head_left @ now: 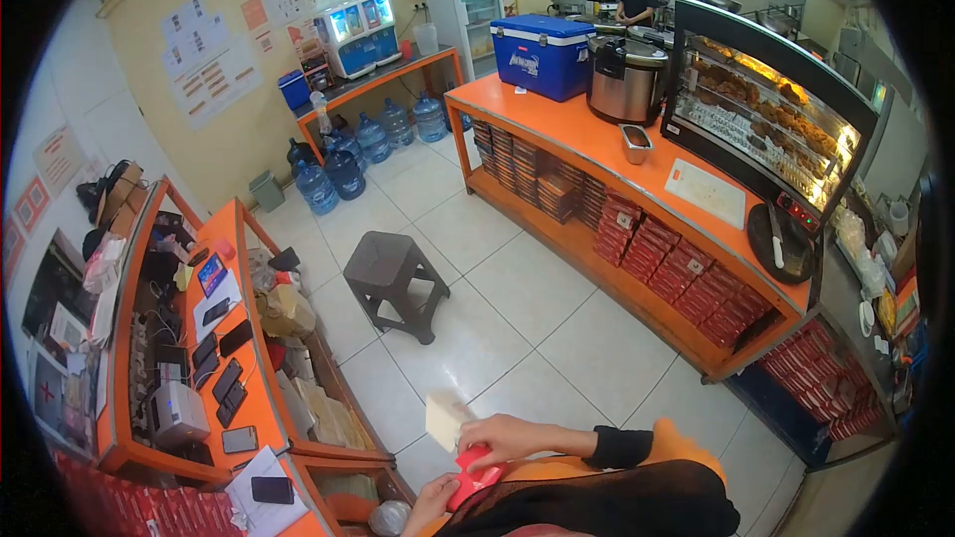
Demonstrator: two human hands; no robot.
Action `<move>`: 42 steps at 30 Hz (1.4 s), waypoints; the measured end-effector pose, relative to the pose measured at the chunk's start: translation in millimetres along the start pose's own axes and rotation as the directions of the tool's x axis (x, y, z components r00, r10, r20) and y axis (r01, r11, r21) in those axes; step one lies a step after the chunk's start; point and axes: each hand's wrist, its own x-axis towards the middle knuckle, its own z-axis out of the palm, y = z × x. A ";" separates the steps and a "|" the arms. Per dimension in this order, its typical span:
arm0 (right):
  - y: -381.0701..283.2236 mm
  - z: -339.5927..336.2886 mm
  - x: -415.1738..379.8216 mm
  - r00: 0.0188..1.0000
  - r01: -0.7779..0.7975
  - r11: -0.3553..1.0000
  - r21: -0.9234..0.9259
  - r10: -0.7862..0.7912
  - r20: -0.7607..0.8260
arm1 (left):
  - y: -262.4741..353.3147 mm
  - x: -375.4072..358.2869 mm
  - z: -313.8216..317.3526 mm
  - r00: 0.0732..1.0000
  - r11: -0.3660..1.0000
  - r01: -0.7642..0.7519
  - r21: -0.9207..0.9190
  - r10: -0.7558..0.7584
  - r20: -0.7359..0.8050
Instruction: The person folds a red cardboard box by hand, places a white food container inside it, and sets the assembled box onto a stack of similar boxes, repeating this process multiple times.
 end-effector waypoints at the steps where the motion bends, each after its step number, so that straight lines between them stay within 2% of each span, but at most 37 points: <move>1: -5.4 0.6 0.0 0.997 0.065 0.997 -0.041 -0.063 0.047 | 0.8 -0.5 1.0 1.000 1.000 -0.018 -0.014 0.018 0.005; 2: -4.0 4.9 0.4 0.993 -0.120 0.985 -0.123 0.118 -0.022 | 3.1 -1.1 1.3 0.999 0.999 -0.034 -0.028 0.034 0.009; 5: 8.9 6.1 6.4 0.999 -0.040 0.985 -0.165 0.041 -0.001 | 18.5 -6.8 19.0 0.990 0.989 -0.136 -0.049 0.134 -0.054; 9: 5.2 -0.9 8.8 0.968 -0.139 0.988 -0.073 0.151 0.201 | 41.3 -18.0 50.6 0.945 0.965 -0.263 0.018 0.262 -0.194; 11: 3.9 -3.4 10.1 0.964 -0.065 0.997 -0.029 0.070 0.255 | 40.9 -15.9 46.1 0.908 0.922 -0.317 0.224 0.363 -0.209; 13: 6.9 2.8 11.0 0.949 0.022 0.999 0.023 -0.028 0.315 | 48.1 -16.2 49.0 0.858 0.865 -0.368 0.342 0.457 -0.232; 14: 6.9 4.4 10.8 0.937 -0.055 0.993 0.100 0.017 0.349 | 53.1 -15.3 52.2 0.828 0.844 -0.399 0.359 0.500 -0.255; 16: 5.4 4.1 11.6 0.900 -0.213 0.948 0.236 0.096 0.426 | 52.4 -13.4 49.4 0.727 0.791 -0.443 0.422 0.592 -0.346; 18: 8.6 0.1 15.7 0.932 -0.283 0.903 0.323 0.179 0.316 | 53.4 -10.4 31.1 0.560 0.724 -0.452 0.521 0.685 -0.466; 20: 16.5 -1.1 20.0 0.940 -0.341 0.809 0.480 0.306 0.151 | 65.8 -13.4 24.1 0.199 0.642 -0.525 0.558 0.730 -0.653; 23: 42.1 -11.1 22.8 0.896 -0.368 0.457 0.810 0.408 0.177 | 58.8 -25.4 -8.2 0.301 0.756 -0.568 0.326 0.560 -0.772; 24: 38.2 -14.8 21.8 0.916 -0.306 0.414 0.858 0.375 0.146 | 52.2 -30.7 -18.8 0.369 0.791 -0.570 0.221 0.487 -0.792; 27: 49.3 -11.0 23.8 0.864 -0.283 0.202 0.938 0.479 0.157 | 29.0 -40.3 -39.1 0.595 0.872 -0.487 -0.040 0.298 -0.746; 28: 58.3 -7.2 23.1 0.857 -0.301 0.185 0.936 0.483 0.180 | 24.1 -42.5 -44.3 0.631 0.884 -0.460 -0.079 0.264 -0.729; 29: 65.1 -4.6 22.3 0.849 -0.320 0.167 0.933 0.487 0.204 | 23.1 -47.2 -49.3 0.640 0.894 -0.443 -0.073 0.258 -0.724; 30: 70.3 -1.3 21.3 0.841 -0.338 0.149 0.929 0.491 0.228 | 22.3 -52.0 -55.2 0.604 0.896 -0.443 -0.015 0.286 -0.744; 32: 68.7 4.2 19.3 0.876 -0.373 0.117 0.920 0.372 0.308 | 27.2 -69.4 -68.5 0.474 0.869 -0.420 0.260 0.454 -0.754; 33: 63.8 6.0 18.8 0.886 -0.392 0.103 0.914 0.309 0.345 | 34.2 -81.8 -70.9 0.445 0.837 -0.363 0.410 0.542 -0.713; 34: 60.1 11.6 17.3 0.876 -0.417 0.101 0.903 0.308 0.370 | 68.9 -102.5 -47.0 0.510 0.754 -0.266 0.601 0.639 -0.576; 35: 56.1 20.0 15.4 0.865 -0.443 0.099 0.891 0.307 0.397 | 103.6 -123.3 -23.0 0.558 0.610 -0.201 0.767 0.715 -0.422; 36: 51.1 25.7 15.1 0.853 -0.470 0.097 0.878 0.305 0.423 | 118.6 -128.7 -8.4 0.626 0.522 -0.128 0.843 0.702 -0.340; 37: 44.1 27.8 16.7 0.910 -0.395 0.268 0.879 0.243 0.335 | 133.6 -134.2 6.3 0.686 0.413 -0.075 0.908 0.682 -0.254; 39: 27.4 32.3 22.3 0.981 -0.188 0.567 0.802 0.068 0.182 | 133.2 -129.0 24.0 0.790 0.359 0.049 0.932 0.557 -0.256; 40: 18.6 43.6 22.8 1.000 0.018 0.629 0.777 -0.024 -0.003 | 126.1 -119.4 25.0 0.843 0.283 -0.033 0.958 0.524 -0.126; 42: 9.2 45.4 28.9 0.984 0.009 0.701 0.713 -0.133 0.119 | 127.9 -104.5 37.0 0.966 0.487 0.092 0.868 0.166 -0.196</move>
